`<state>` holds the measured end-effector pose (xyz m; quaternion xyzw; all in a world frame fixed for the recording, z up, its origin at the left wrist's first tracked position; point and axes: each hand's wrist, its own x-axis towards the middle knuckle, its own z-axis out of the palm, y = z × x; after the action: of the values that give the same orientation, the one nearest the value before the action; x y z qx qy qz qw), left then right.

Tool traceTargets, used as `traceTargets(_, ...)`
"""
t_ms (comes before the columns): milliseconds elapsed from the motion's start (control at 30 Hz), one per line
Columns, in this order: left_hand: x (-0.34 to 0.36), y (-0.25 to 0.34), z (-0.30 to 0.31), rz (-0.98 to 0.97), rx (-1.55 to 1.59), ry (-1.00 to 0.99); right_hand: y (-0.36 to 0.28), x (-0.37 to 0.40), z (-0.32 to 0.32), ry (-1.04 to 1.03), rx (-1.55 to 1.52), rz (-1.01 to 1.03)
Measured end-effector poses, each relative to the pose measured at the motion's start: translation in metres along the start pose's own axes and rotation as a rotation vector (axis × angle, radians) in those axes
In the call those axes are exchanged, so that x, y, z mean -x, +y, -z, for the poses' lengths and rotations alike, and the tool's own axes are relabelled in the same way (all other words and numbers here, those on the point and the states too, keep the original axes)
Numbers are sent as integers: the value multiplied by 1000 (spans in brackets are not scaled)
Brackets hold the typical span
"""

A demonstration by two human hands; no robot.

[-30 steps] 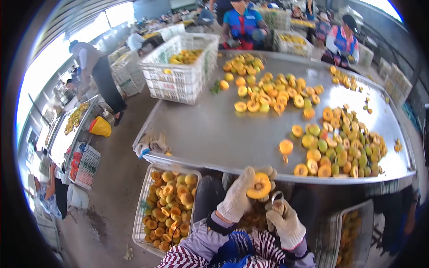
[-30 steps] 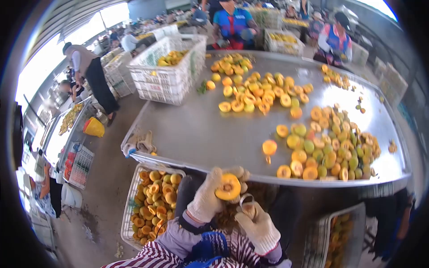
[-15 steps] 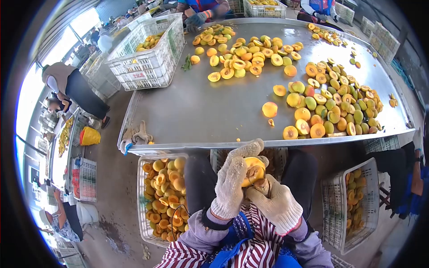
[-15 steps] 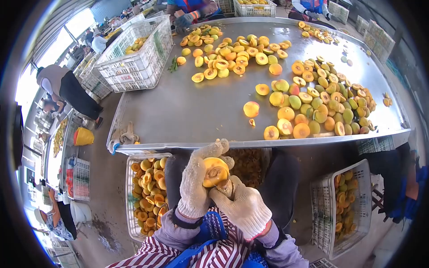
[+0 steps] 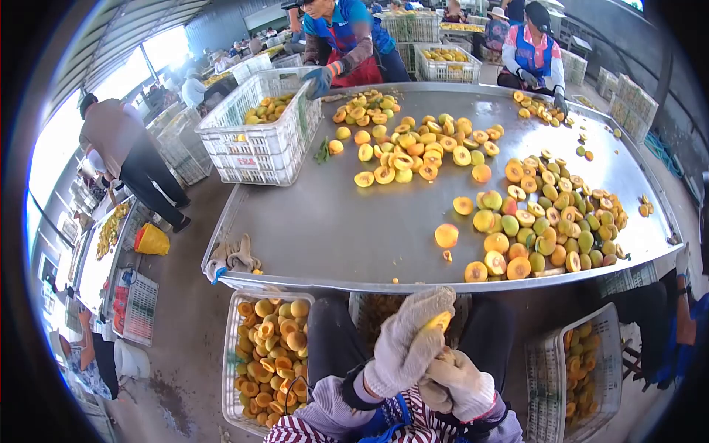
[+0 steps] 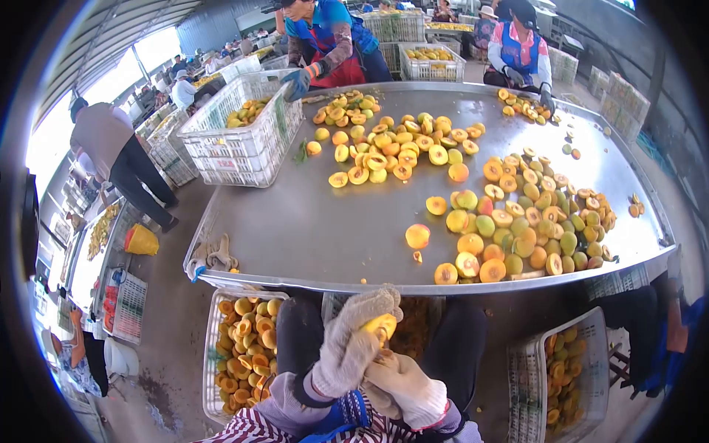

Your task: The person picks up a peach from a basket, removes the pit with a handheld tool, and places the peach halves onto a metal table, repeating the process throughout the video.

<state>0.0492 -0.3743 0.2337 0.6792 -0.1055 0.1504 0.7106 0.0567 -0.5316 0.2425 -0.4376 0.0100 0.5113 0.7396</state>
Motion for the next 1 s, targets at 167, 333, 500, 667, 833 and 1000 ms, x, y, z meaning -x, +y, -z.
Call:
traceTargets(167, 10, -15, 18, -125, 57, -243, 0, 3, 4, 91, 42, 17)
traceTargets(333, 18, 2, 11, 133, 430, -199, 0, 5, 7, -70, 7, -49)
traceTargets(500, 4, 8, -3, 397, 726, 165, 4, 1, -13, -97, 406, -30)
traceTargets(667, 2, -6, 14, 485, 671, 167, 4, -1, -4, 122, 571, 25)
traceTargets(833, 2, -28, 30, 398, 898, 54, 2, 2, -8, 318, 620, 288)
traceTargets(1000, 1, -10, 24, 320, 716, 118, -5, 10, -15, 423, 731, 330)
